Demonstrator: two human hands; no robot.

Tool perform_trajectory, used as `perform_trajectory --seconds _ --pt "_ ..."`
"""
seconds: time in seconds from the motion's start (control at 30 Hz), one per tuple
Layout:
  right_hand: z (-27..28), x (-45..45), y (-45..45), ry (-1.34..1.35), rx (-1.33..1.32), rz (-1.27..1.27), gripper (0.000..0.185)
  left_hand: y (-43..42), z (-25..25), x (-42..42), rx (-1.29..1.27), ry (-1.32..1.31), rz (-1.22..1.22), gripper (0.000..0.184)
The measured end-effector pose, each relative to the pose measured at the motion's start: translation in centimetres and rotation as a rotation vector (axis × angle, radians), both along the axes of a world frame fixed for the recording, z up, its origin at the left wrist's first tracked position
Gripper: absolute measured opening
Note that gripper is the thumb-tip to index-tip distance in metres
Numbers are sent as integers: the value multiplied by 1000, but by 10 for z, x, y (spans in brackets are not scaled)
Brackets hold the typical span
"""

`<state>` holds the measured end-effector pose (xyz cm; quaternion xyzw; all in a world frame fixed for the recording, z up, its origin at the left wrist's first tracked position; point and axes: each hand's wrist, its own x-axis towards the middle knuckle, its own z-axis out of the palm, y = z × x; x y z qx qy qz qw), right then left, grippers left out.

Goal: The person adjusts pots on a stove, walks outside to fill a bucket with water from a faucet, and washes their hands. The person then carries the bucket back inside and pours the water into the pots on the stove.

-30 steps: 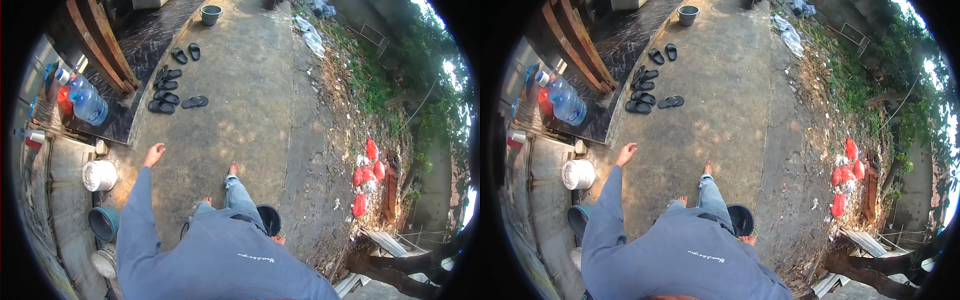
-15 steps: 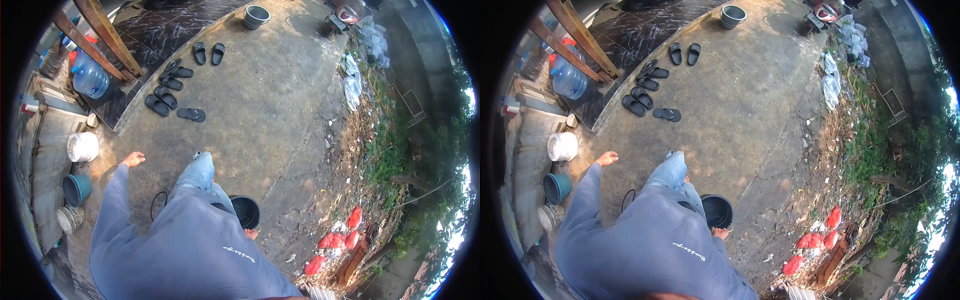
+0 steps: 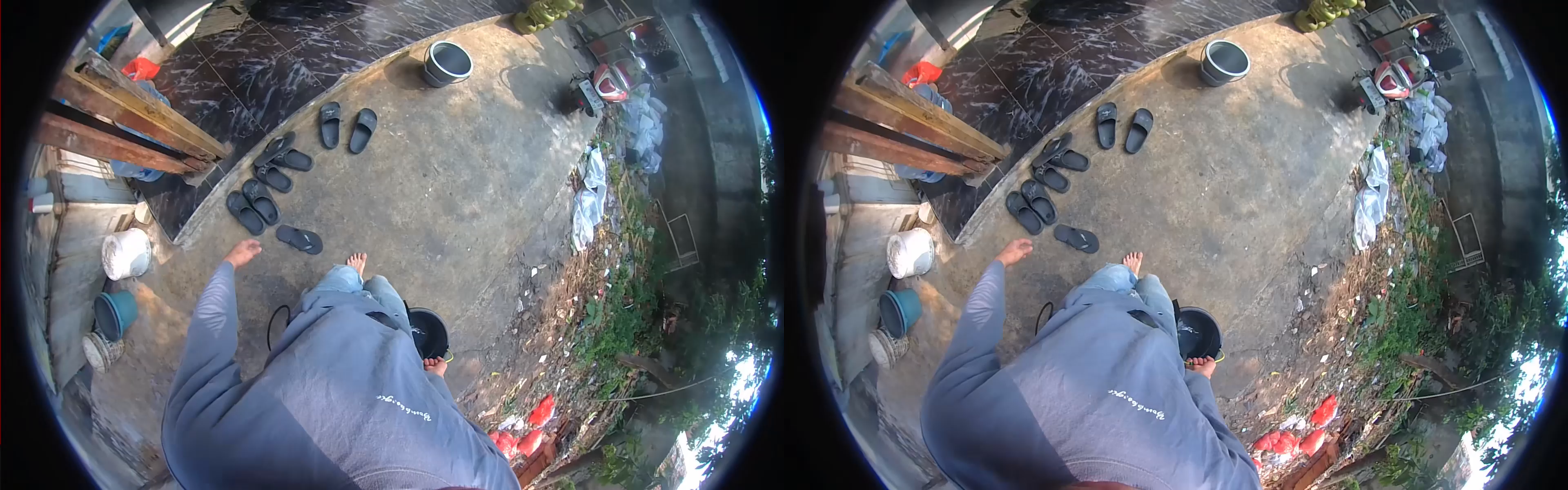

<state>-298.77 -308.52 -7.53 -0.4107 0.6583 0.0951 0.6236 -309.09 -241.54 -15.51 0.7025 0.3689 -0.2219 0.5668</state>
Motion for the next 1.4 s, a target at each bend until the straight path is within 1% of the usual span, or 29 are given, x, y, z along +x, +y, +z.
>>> perform_trajectory --seconds 0.03,0.1,0.13,0.2,0.33,0.4,0.5,0.53,0.57,0.6,0.67,0.7,0.73,0.8,0.87,0.93,0.97,1.0,1.03,1.1,1.13,1.17,1.2,1.23,1.27,1.3,1.33,1.37,1.4 --pt "4 32 15 3 7 11 28 7 11 45 94 -84 -68 42" --pt "15 99 46 -6 -43 -7 32 22 69 132 136 -164 -109 42" --pt "14 134 60 -4 -45 16 32 32 81 165 117 -223 -91 41" --pt "-3 194 82 -42 -9 174 33 60 94 217 134 -284 -68 40" --pt "-30 326 143 70 -44 290 34 124 86 272 206 -294 20 38" --pt "-36 387 184 66 16 355 35 157 68 276 248 -272 85 39" --pt "-57 474 246 3 176 490 31 191 41 240 326 -87 253 39" --pt "-48 500 278 -31 158 498 28 186 46 220 296 -27 328 39" --pt "-43 528 310 -1 133 501 29 195 51 209 287 15 409 40" --pt "-43 557 342 -2 155 544 29 198 20 174 283 -21 473 38" --pt "-35 603 391 -2 132 605 28 181 43 154 190 7 679 35" --pt "-29 623 425 -11 104 619 28 175 21 119 98 -76 723 34" --pt "-29 646 448 -27 171 671 28 169 2 91 5 -161 761 33" --pt "-23 688 506 -65 216 764 28 161 41 113 33 261 769 33" --pt "-14 718 565 -83 213 796 29 160 56 122 -104 404 823 34" --pt "-6 746 626 -140 238 844 30 175 50 135 -259 559 876 34" --pt "-3 761 657 -104 224 826 31 190 52 146 -299 525 846 36" --pt "2 772 693 -62 215 812 32 203 45 153 -369 502 923 38" --pt "8 782 731 -68 207 841 32 224 57 169 -458 444 1056 37" --pt "20 809 805 -46 198 805 30 275 80 204 -392 443 1069 35" --pt "30 822 830 -81 253 847 29 303 100 222 -385 440 1095 35" --pt "35 840 865 -129 321 885 27 348 122 245 -298 348 1041 36" --pt "32 855 890 -110 290 828 24 389 144 264 -217 266 979 37" --pt "56 851 932 -122 200 816 24 429 158 279 -148 167 982 38" --pt "68 852 958 -74 209 812 24 467 153 281 -35 72 895 37" --pt "75 858 995 -47 239 803 24 504 144 283 25 11 889 34" --pt "71 865 1021 -77 283 830 25 552 155 292 43 16 860 33" --pt "79 867 1052 -29 270 820 27 595 137 285 19 -87 865 32" --pt "84 865 1078 -48 282 853 28 641 147 291 127 -63 770 32"
